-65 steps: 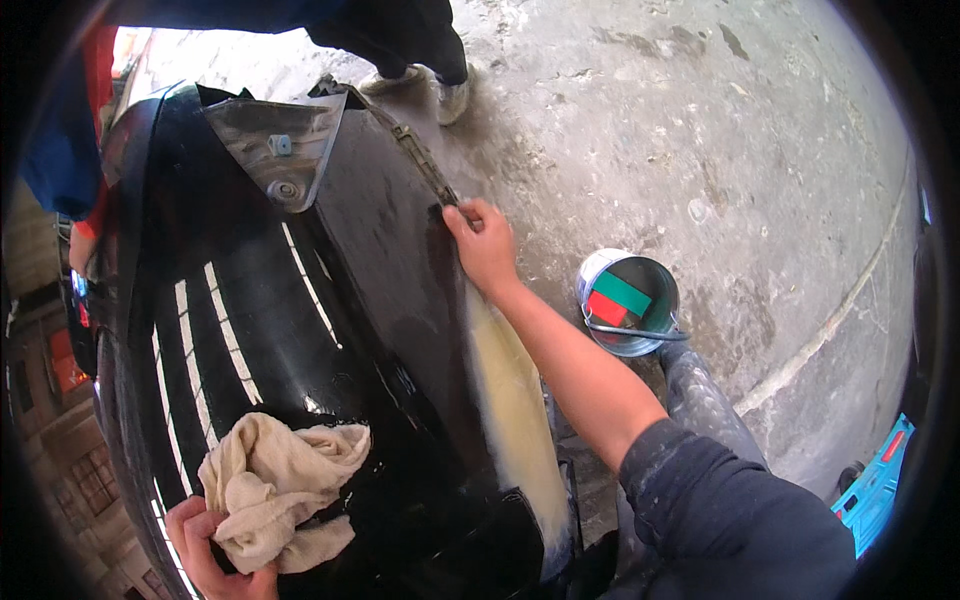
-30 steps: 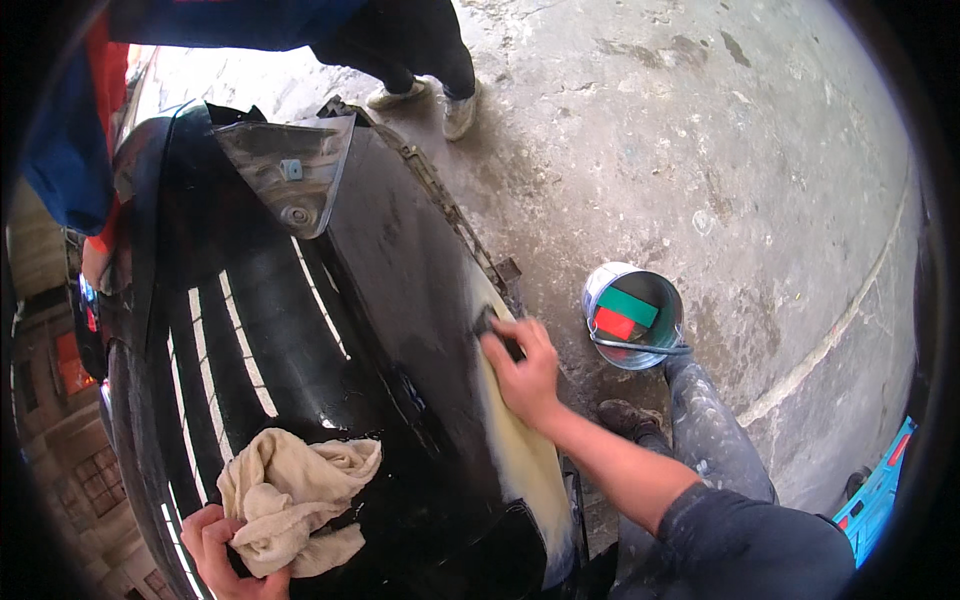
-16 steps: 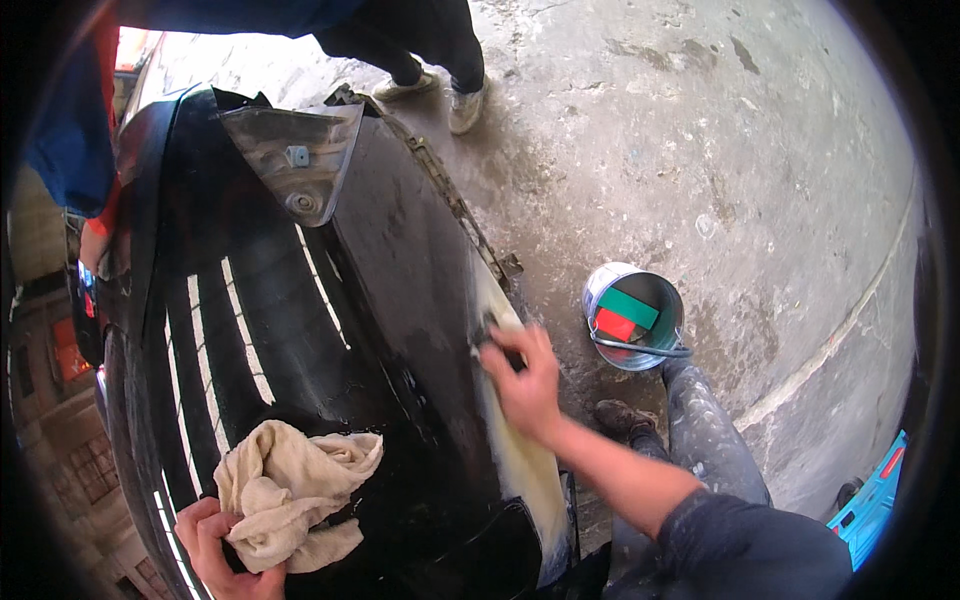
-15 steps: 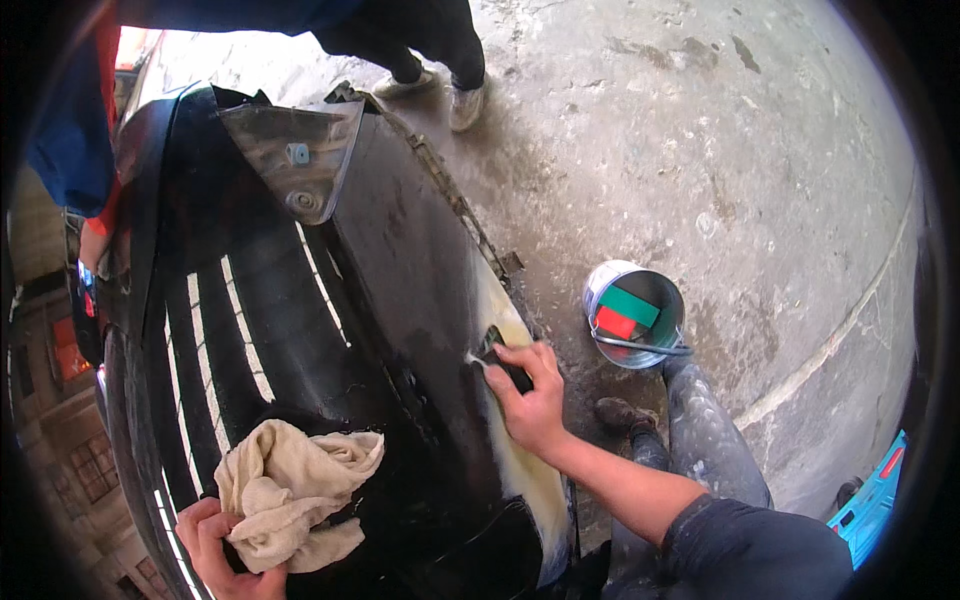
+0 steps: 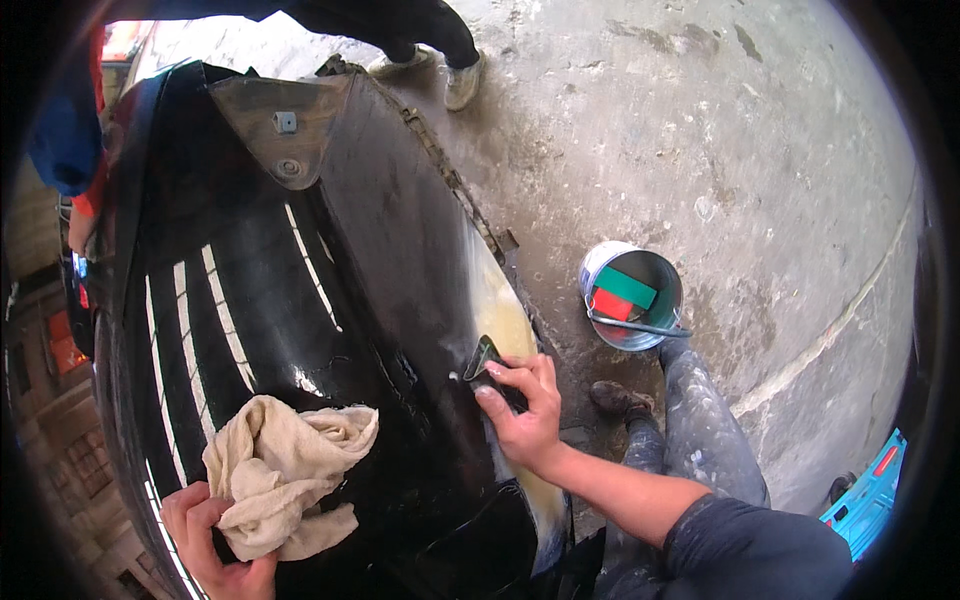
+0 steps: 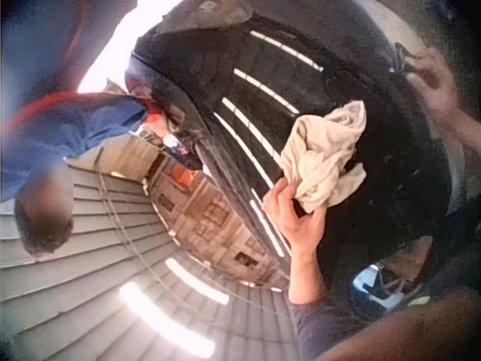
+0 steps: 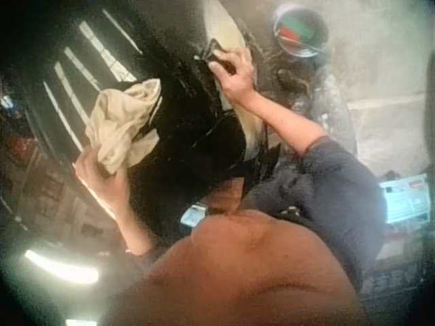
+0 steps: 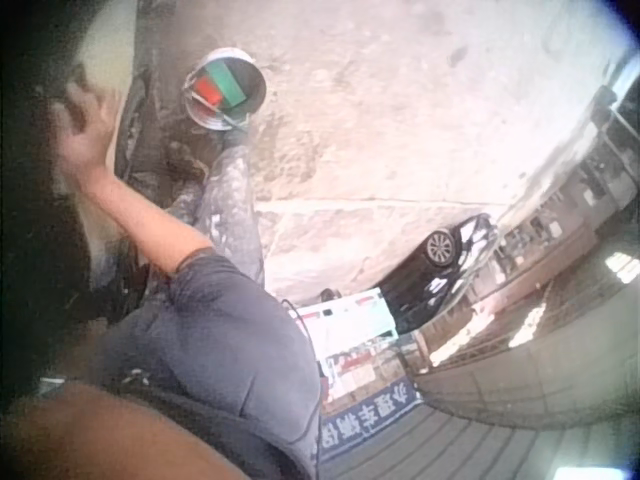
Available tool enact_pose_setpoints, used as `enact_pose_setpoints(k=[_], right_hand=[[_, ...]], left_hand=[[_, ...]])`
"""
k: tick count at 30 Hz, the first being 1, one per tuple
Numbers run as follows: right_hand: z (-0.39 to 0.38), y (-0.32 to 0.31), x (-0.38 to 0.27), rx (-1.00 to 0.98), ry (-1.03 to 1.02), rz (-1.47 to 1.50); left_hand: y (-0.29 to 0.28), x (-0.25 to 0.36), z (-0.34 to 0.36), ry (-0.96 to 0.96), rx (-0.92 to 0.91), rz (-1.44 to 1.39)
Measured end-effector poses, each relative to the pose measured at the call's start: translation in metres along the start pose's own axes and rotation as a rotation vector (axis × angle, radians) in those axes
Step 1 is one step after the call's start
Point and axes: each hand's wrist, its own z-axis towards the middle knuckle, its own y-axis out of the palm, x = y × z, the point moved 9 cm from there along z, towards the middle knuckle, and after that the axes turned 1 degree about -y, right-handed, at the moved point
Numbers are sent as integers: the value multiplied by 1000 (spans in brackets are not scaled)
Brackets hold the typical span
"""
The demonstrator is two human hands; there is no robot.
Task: The person applies a beige body filler to a damaged area on a black car door using a spreader, then wipes the surface with a cloth. The person repeatedly dips the spreader into a bucket and spreads the filler over the same region.
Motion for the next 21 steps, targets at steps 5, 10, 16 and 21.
enact_pose_setpoints(k=[5,10,16,21], right_hand=[[65,34,45,21,124,131],[107,52,74,77,157,105],[-9,0,7,-4,19,-11],[108,55,98,61,214,166]], left_hand=[[25,1,10,-23,-3,4],[36,15,20,79,-11,-16],[35,16,19,55,-18,-14],[35,14,21,47,2,-32]])
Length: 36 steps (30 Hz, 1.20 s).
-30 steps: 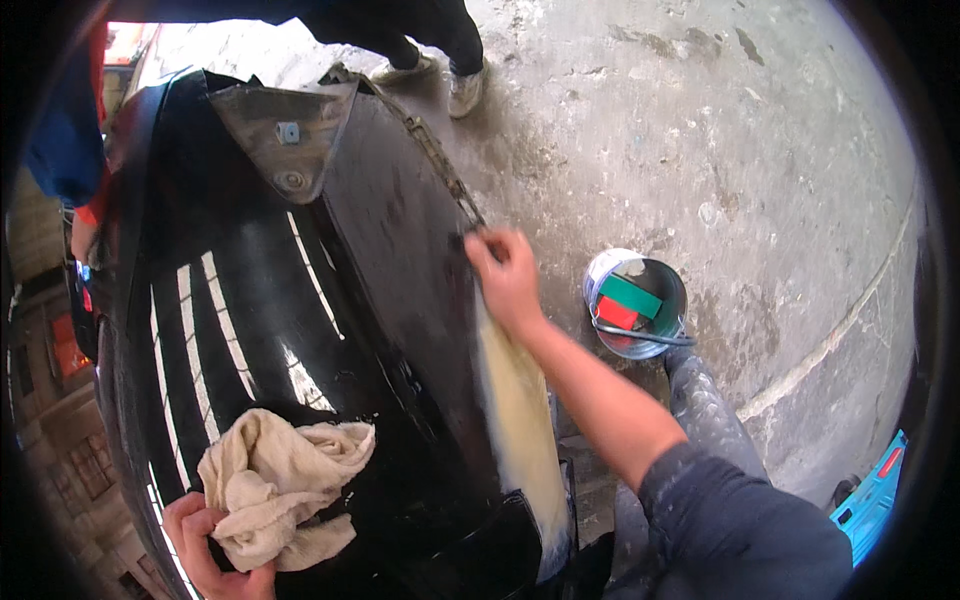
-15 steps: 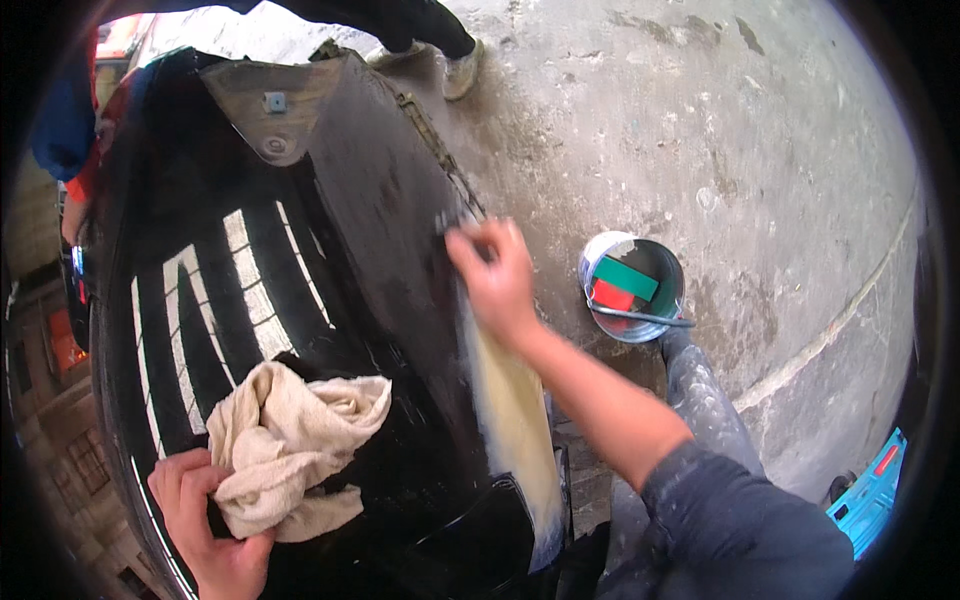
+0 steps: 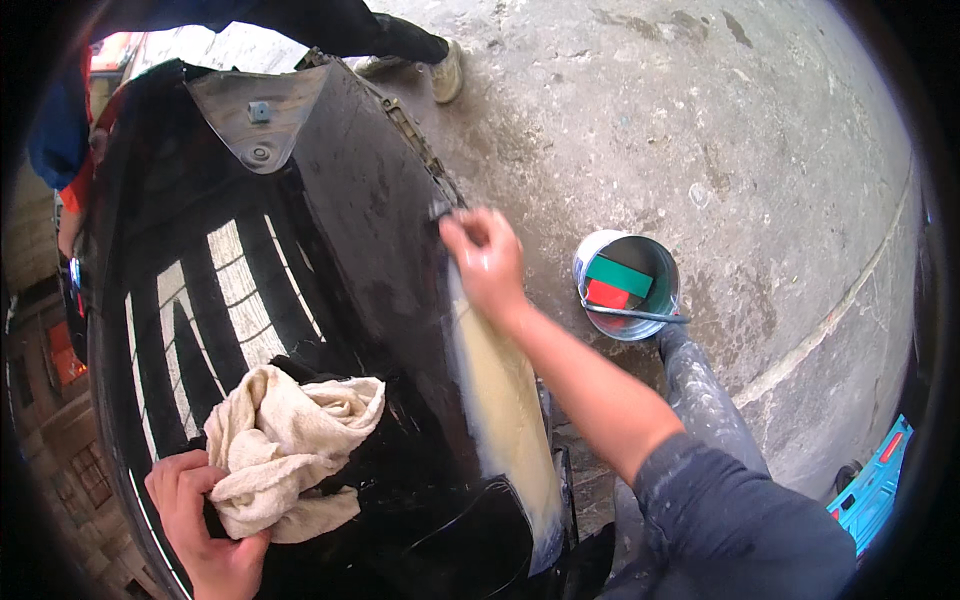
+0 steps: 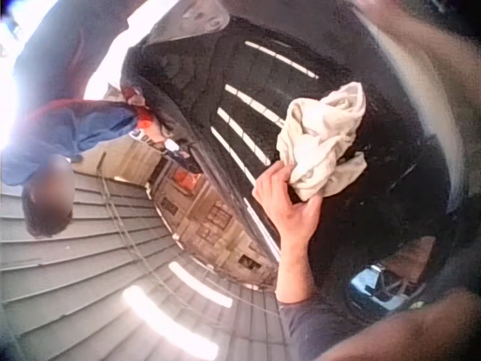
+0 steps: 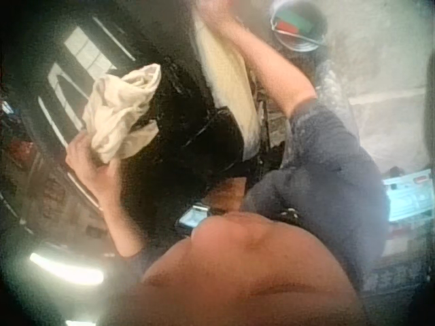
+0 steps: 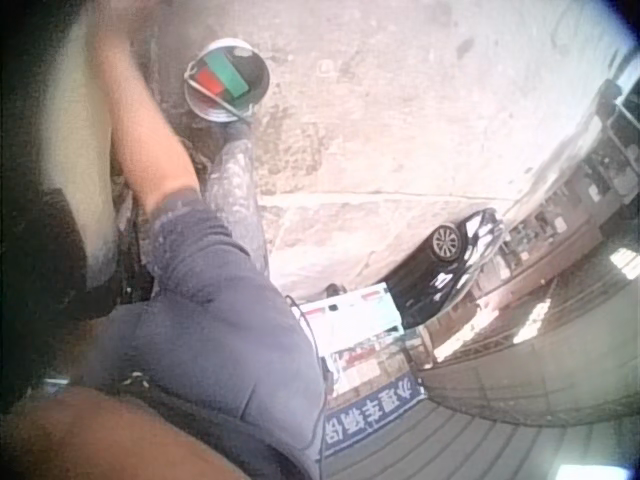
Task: The person applies a beige body filler to a damaged area on a black car door using a spreader, then wipes the surface with a cloth. The person repeatedly dips the spreader into a bucket and spreads the filler over the same region.
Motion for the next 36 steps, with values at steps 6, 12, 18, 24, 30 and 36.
enact_pose_setpoints(k=[6,12,18,24,30,36], right_hand=[[-30,-15,-8,14,-55,-80],[-67,-34,-24,-14,-83,-117],[25,-3,30,51,29,-90],[-123,-63,-27,-39,-186,-254],[-7,-18,35,23,-1,-59],[-95,-48,-19,-41,-126,-139]], left_hand=[[2,1,0,-5,-2,-8],[0,0,-2,-4,-9,13],[4,-5,-4,-31,5,-7],[-1,0,1,-2,-27,11],[3,-10,3,-67,-30,-14],[2,-7,0,-29,-29,-20]])
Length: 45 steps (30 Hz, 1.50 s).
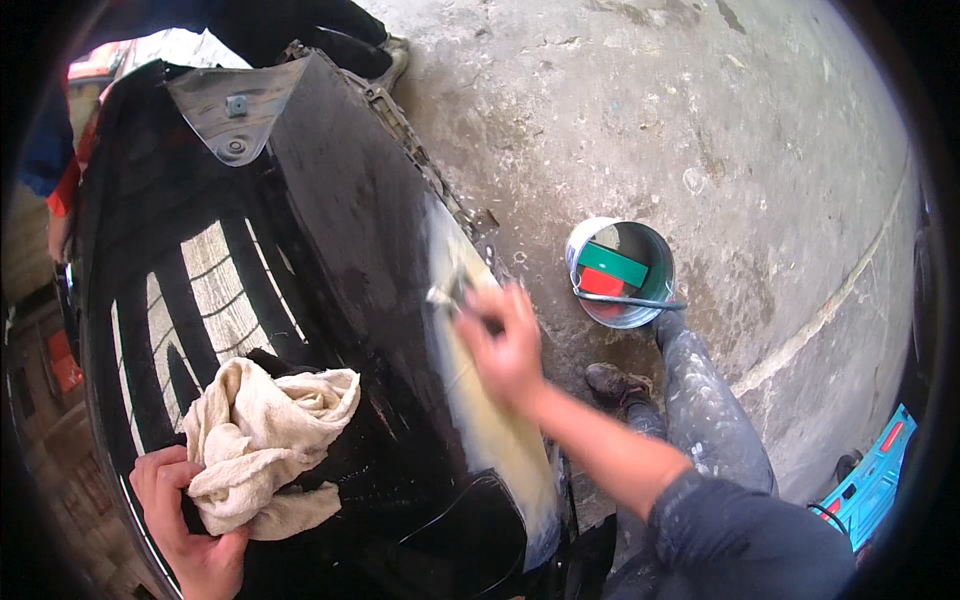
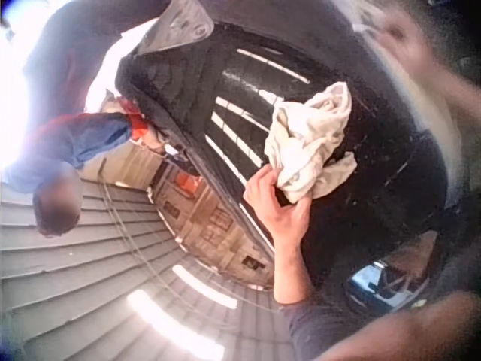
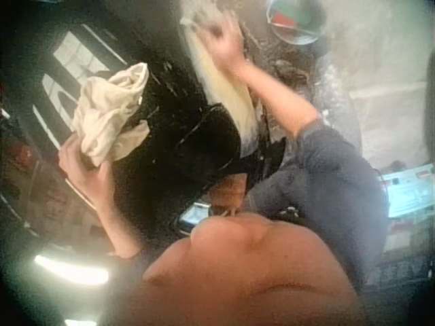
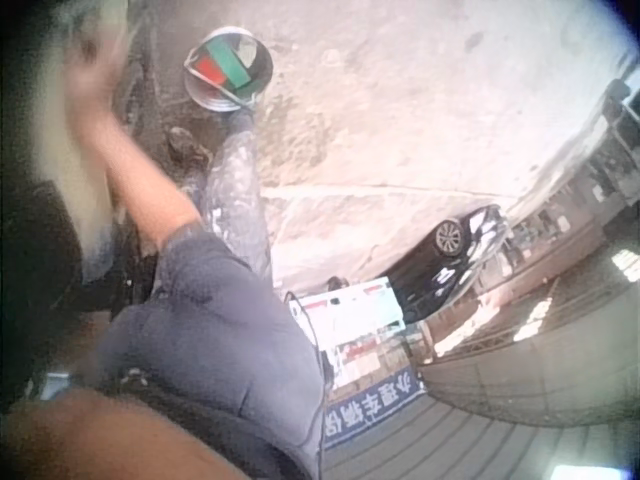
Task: The person applies a beige body filler to a damaged area on a black car door using a spreader, then wipes the surface with a cloth. The person repeatedly dips the spreader into a bucket and spreads the filler over the same region.
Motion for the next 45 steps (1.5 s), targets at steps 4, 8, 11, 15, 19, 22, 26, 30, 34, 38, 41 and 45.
enact_pose_setpoints(k=[4,8,11,15,19,22,26,30,34,38,41,45], right_hand=[[-52,-20,-33,-19,-164,13],[34,18,-16,45,-99,87],[60,25,-18,142,-123,-3],[-53,-11,-52,-5,-243,76],[-76,-25,-61,15,-268,90],[-11,6,-49,49,-240,132],[6,12,-47,74,-183,140],[-108,-36,-72,-2,-353,123],[-84,-22,-70,-30,-366,148],[2,13,-60,69,-262,92],[-44,0,-66,35,-358,155],[-110,-35,-74,-16,-414,122]], left_hand=[[2,-2,-4,0,-17,7],[7,-11,-5,-3,45,-50],[9,-10,-4,31,84,-84],[8,3,3,146,72,-46],[8,14,-23,133,157,79],[15,25,-75,116,155,236],[25,36,-165,34,190,353],[38,47,-240,-148,253,437],[55,66,-290,-137,439,507],[86,67,-338,-229,602,552],[114,61,-360,-283,706,613],[133,42,-350,-453,615,756]])
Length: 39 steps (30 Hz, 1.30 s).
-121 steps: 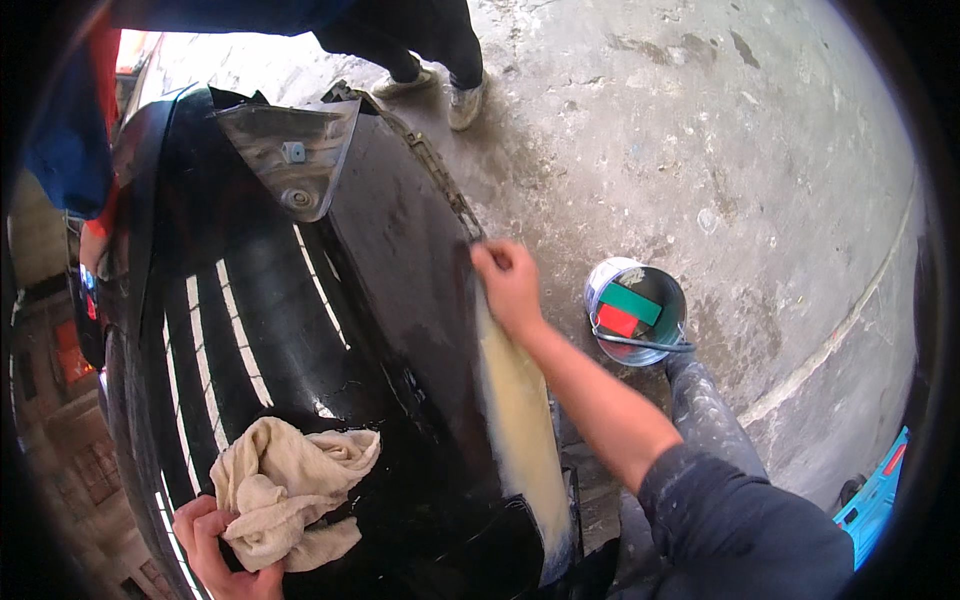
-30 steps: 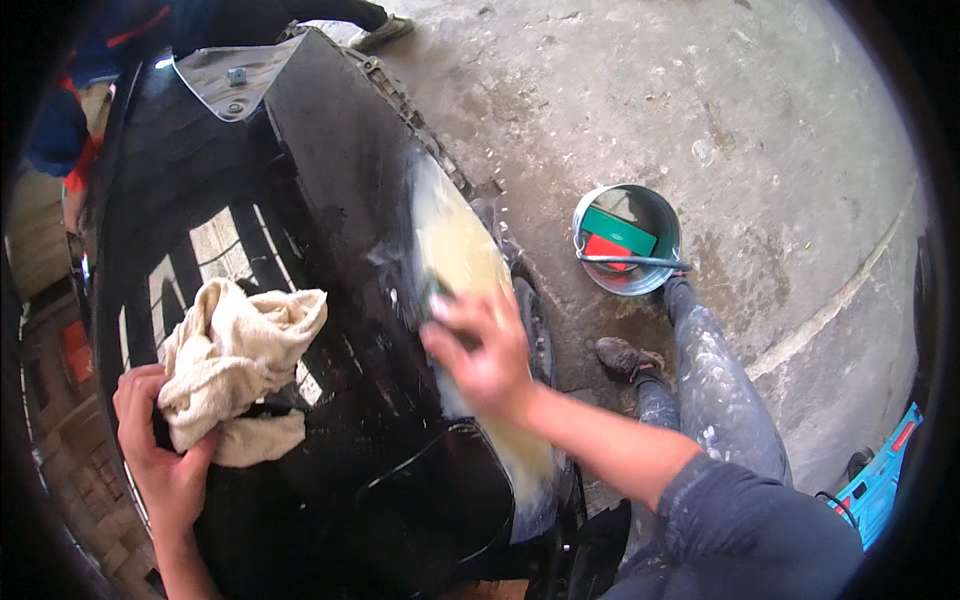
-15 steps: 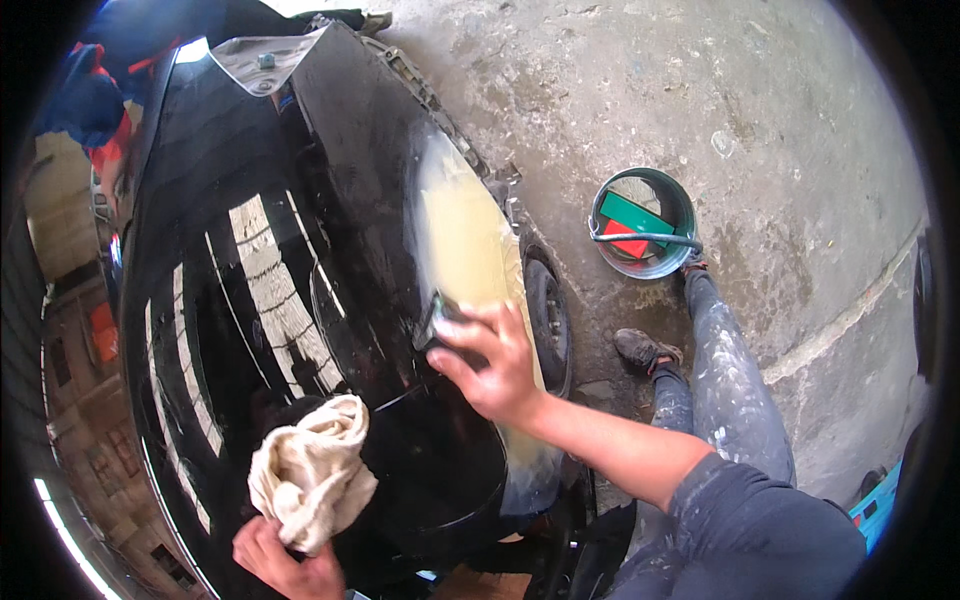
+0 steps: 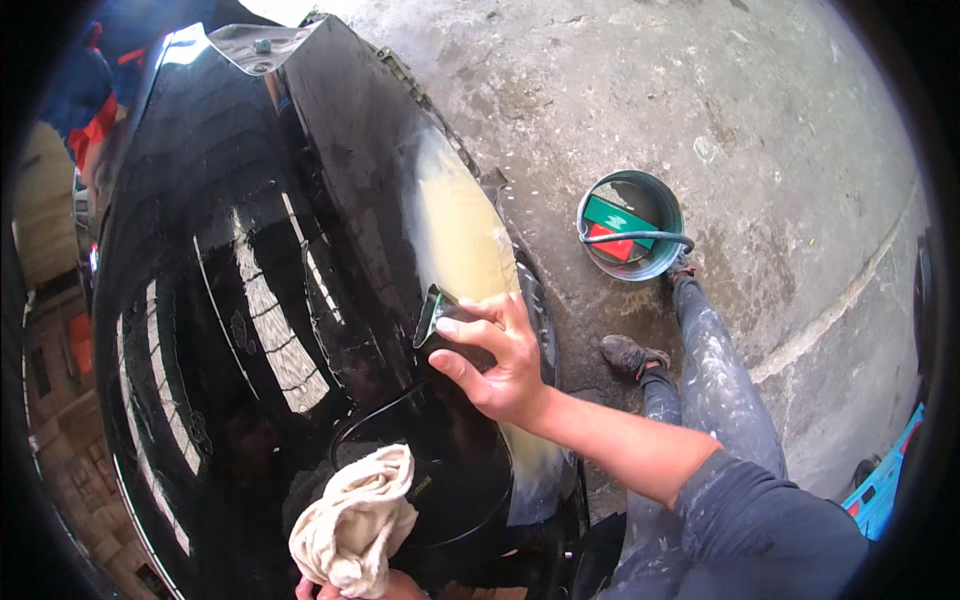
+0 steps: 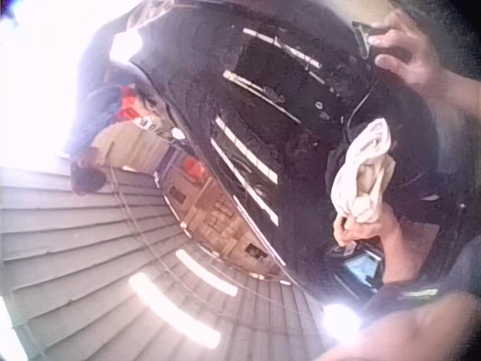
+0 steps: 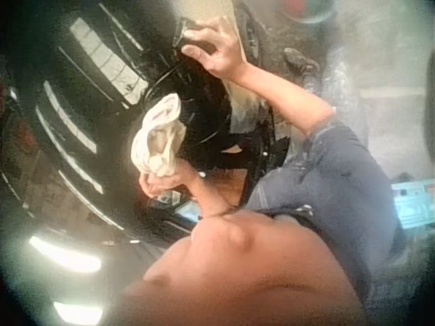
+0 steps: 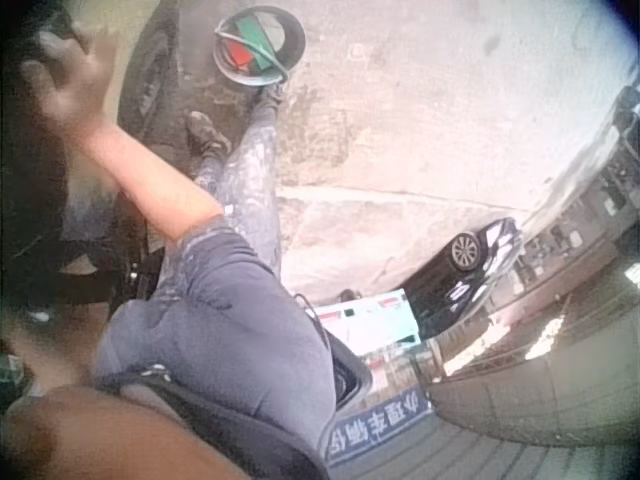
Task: The person applies a beige body filler to a damaged area on a black car door using a spreader, then wipes the surface with a cloth. The person repeatedly dips the spreader into a bucket and spreads the filler over the same region.
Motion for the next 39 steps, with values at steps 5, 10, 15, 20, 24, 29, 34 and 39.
enact_pose_setpoints(k=[5,10,15,20,24,29,34,39], right_hand=[[84,40,43,103,-20,-5],[83,42,42,70,108,17],[14,12,-14,-63,5,-70],[135,59,76,68,123,-55],[108,47,58,56,131,28],[11,7,-10,-75,27,-29],[140,61,86,51,151,-38],[76,33,34,4,52,-46]], left_hand=[[-18,12,16,-242,153,-319],[-30,35,41,-113,176,-314],[-28,34,40,-77,165,-331],[-26,25,32,-10,105,-321],[-27,22,30,23,108,-289],[-23,21,28,58,120,-305],[-18,5,13,41,88,-312],[-19,1,5,107,163,-326]])
